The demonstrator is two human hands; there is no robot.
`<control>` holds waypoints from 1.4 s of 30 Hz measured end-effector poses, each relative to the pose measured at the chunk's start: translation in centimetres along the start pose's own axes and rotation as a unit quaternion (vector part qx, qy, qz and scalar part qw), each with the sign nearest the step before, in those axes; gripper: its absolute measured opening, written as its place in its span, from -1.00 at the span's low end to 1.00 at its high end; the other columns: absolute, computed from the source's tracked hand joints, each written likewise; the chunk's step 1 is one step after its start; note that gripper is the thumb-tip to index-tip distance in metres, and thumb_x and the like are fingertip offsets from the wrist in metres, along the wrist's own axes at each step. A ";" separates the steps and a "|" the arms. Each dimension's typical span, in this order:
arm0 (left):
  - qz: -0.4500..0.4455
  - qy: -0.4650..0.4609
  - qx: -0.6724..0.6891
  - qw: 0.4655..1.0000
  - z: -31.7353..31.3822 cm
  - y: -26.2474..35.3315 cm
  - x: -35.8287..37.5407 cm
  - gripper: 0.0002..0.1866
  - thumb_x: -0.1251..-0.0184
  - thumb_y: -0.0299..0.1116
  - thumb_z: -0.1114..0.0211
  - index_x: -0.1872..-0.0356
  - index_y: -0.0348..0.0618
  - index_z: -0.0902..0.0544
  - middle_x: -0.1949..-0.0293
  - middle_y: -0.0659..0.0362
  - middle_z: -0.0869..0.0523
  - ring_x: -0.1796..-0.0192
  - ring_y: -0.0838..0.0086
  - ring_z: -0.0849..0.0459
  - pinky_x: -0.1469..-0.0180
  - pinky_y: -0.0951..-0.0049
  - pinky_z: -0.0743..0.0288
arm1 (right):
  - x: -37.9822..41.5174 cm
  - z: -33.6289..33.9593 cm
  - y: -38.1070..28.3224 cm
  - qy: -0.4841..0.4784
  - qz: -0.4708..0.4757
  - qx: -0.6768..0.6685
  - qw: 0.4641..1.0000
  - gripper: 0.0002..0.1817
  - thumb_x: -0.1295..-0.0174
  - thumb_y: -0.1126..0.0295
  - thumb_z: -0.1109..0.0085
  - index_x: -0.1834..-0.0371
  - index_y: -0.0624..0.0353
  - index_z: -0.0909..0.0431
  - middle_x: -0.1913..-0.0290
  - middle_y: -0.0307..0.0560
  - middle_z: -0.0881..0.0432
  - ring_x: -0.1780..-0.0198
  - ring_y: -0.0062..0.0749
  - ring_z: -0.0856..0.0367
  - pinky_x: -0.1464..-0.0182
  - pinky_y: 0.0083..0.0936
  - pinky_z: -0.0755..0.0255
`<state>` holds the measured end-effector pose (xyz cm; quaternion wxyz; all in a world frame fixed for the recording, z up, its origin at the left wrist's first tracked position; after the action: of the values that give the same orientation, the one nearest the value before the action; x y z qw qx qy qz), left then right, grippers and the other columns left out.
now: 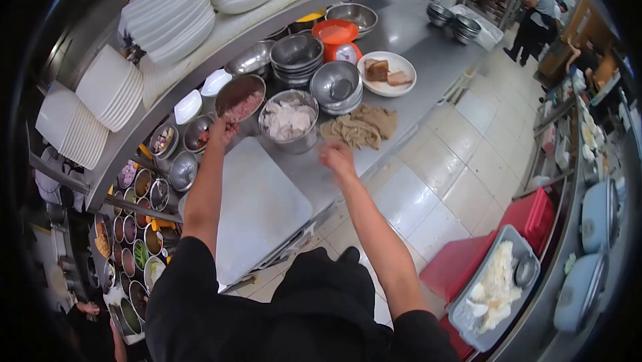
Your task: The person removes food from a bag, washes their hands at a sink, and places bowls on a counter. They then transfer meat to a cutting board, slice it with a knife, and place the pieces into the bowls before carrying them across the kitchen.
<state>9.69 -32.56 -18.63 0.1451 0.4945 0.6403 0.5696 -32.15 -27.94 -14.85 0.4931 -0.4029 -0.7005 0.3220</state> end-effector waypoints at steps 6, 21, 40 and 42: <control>0.001 0.085 0.147 0.985 -0.6 -2.2 3.5 -0.93 -0.21 -0.48 -0.08 0.33 -0.19 -0.52 0.49 0.09 -0.55 0.47 0.32 -0.58 0.29 0.17 -0.62 | -7.4 -5.3 -0.4 0.063 -0.073 0.028 0.995 -0.87 0.06 0.57 -0.25 0.44 0.21 -0.51 0.57 -0.17 -0.48 0.54 -0.43 -0.50 0.50 -0.51 -0.47; -0.058 0.277 0.120 0.952 -2.3 -1.5 8.0 -0.94 -0.12 -0.45 -0.21 0.43 -0.16 -0.50 0.53 0.15 -0.51 0.50 0.37 -0.52 0.45 0.35 -0.43 | 0.6 5.9 -0.8 0.027 -0.327 -0.004 0.945 -0.92 0.22 0.62 -0.10 0.61 0.25 -0.43 0.65 -0.11 -0.38 0.74 -0.50 -0.19 0.71 -0.60 0.00; -0.144 0.277 0.035 0.949 -23.5 1.0 27.8 -0.89 0.06 -0.57 -0.12 0.62 -0.08 -0.44 0.63 0.28 -0.50 0.72 0.56 -0.41 0.75 0.66 -0.25 | -5.0 40.1 -23.6 0.189 -0.071 -0.117 0.972 -0.91 0.21 0.62 0.00 0.74 0.18 -0.39 0.71 -0.19 -0.35 0.77 -0.56 -0.19 0.74 -0.64 0.05; -0.126 0.232 0.058 0.963 -28.5 -1.5 26.9 -0.88 0.10 -0.61 -0.07 0.63 -0.11 -0.41 0.61 0.24 -0.53 0.74 0.54 -0.43 0.79 0.64 -0.26 | -7.3 42.1 -25.2 0.221 -0.055 -0.145 0.963 -0.90 0.21 0.61 0.01 0.74 0.18 -0.37 0.71 -0.18 -0.32 0.76 -0.57 -0.19 0.74 -0.65 0.06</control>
<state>-24.95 -27.64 -0.95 0.0345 0.2716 0.7455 0.6077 -77.01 -48.44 -9.50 0.5893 -0.4921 -0.6341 0.0923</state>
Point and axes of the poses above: each hand's wrist, its own x-axis away from the middle knuckle, its own z-axis out of the back of the hand, y = z × x, the point moved 6 cm from there along -x, towards the middle knuckle
